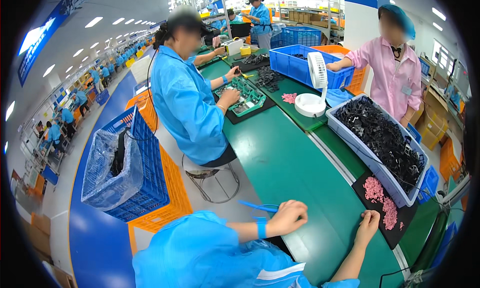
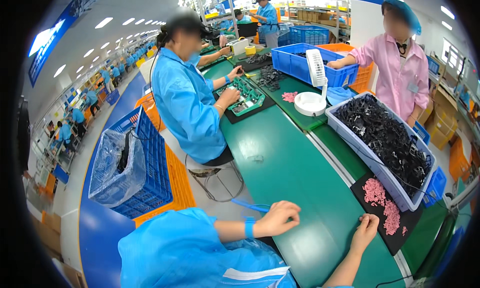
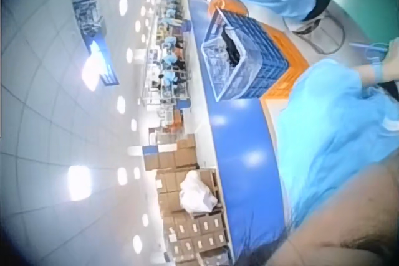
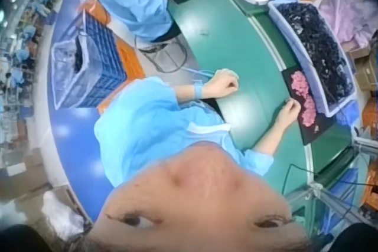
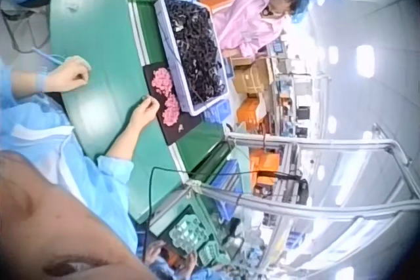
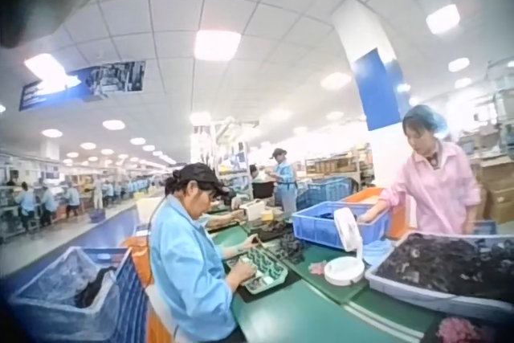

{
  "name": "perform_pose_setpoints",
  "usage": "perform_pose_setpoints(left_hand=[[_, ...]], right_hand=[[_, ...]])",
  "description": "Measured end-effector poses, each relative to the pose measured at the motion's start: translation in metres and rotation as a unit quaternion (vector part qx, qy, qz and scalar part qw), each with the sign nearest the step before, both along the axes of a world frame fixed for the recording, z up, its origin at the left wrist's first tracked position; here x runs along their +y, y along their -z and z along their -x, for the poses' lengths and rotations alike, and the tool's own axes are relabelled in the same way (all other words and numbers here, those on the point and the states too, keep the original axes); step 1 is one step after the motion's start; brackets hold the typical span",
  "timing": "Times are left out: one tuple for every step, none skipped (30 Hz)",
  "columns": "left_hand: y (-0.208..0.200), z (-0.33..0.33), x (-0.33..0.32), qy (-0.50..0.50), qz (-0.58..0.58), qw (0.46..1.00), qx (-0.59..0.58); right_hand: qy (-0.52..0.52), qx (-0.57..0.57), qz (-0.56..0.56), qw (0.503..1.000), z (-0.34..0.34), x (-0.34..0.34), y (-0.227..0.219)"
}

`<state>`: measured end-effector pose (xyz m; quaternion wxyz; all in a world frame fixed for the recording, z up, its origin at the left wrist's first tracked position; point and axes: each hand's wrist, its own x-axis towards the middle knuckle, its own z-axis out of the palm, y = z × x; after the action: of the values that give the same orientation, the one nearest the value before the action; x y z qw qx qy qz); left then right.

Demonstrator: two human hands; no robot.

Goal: Assembling electronic components on a production line by placing small parts onto circuit boards.

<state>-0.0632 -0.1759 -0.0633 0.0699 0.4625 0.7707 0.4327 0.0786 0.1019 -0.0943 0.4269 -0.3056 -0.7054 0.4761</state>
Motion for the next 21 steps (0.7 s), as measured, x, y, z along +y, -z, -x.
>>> perform_pose_setpoints(left_hand=[[0.002, -0.005, -0.013, 0.004, -0.007, 1.0, -0.025], [-0.002, -0.009, -0.023, 0.021, 0.002, 1.0, -0.009], [-0.008, -0.017, -0.03, 0.023, 0.004, 1.0, -0.01], [-0.016, -0.027, -0.036, 0.034, 0.029, 0.998, -0.032], [-0.021, -0.034, -0.041, 0.042, 0.053, 0.996, -0.054], [-0.023, -0.038, -0.044, 0.053, 0.046, 0.997, -0.037], [-0.023, -0.042, -0.046, 0.052, 0.046, 0.997, -0.037], [-0.022, -0.046, -0.047, 0.066, 0.083, 0.992, -0.075], [-0.023, -0.049, -0.047, 0.079, 0.12, 0.983, -0.113], [-0.025, -0.051, -0.048, 0.078, 0.122, 0.983, -0.113], [-0.028, -0.053, -0.049, 0.085, 0.118, 0.982, -0.119], [-0.032, -0.054, -0.05, 0.091, 0.115, 0.981, -0.124], [-0.041, -0.056, -0.05, 0.089, 0.117, 0.982, -0.123], [-0.057, -0.058, -0.048, 0.111, 0.08, 0.976, -0.168], [-0.073, -0.06, -0.046, 0.134, 0.043, 0.967, -0.211], [-0.092, -0.062, -0.043, 0.14, 0.044, 0.967, -0.209], [-0.113, -0.066, -0.039, 0.191, 0.004, 0.957, -0.22], [-0.122, -0.057, -0.028, 0.253, -0.034, 0.934, -0.25], [-0.136, -0.059, -0.02, 0.282, -0.026, 0.926, -0.25], [-0.149, -0.061, -0.009, 0.327, -0.108, 0.926, -0.156], [-0.158, -0.061, 0.001, 0.372, -0.195, 0.905, -0.073]], right_hand=[[-0.005, -0.01, 0.0, 1.0, -0.001, -0.001, 0.0], [-0.003, -0.011, 0.002, 1.0, -0.002, -0.002, -0.001], [0.0, -0.011, -0.001, 1.0, -0.002, -0.002, -0.002], [0.004, -0.01, -0.004, 1.0, -0.002, -0.002, -0.003], [0.005, -0.009, -0.003, 1.0, -0.001, -0.002, -0.003], [0.006, -0.008, -0.01, 1.0, -0.001, -0.001, -0.002], [0.006, -0.007, -0.017, 1.0, 0.0, -0.001, -0.001], [0.006, -0.007, -0.016, 1.0, 0.0, -0.001, -0.001], [0.005, -0.006, -0.016, 1.0, 0.001, -0.001, -0.002], [0.004, -0.006, -0.014, 1.0, 0.002, -0.002, -0.002], [0.003, -0.005, -0.012, 1.0, 0.003, -0.003, -0.002], [0.002, 0.005, -0.018, 1.0, 0.004, -0.004, -0.002], [0.0, 0.016, -0.024, 1.0, 0.006, -0.006, -0.003], [0.001, 0.018, -0.023, 1.0, 0.006, -0.008, -0.004], [0.0, 0.017, -0.024, 1.0, 0.004, -0.009, -0.005], [0.004, 0.016, -0.026, 1.0, 0.001, -0.009, -0.007], [0.008, 0.021, -0.026, 0.999, -0.002, -0.011, -0.009], [0.027, 0.005, -0.024, 0.999, -0.003, -0.008, 0.0], [0.031, -0.008, -0.091, 0.995, -0.01, -0.002, 0.007], [0.054, 0.007, -0.173, 0.983, -0.013, -0.004, 0.006], [0.082, -0.01, -0.194, 0.978, -0.009, -0.023, -0.013]])
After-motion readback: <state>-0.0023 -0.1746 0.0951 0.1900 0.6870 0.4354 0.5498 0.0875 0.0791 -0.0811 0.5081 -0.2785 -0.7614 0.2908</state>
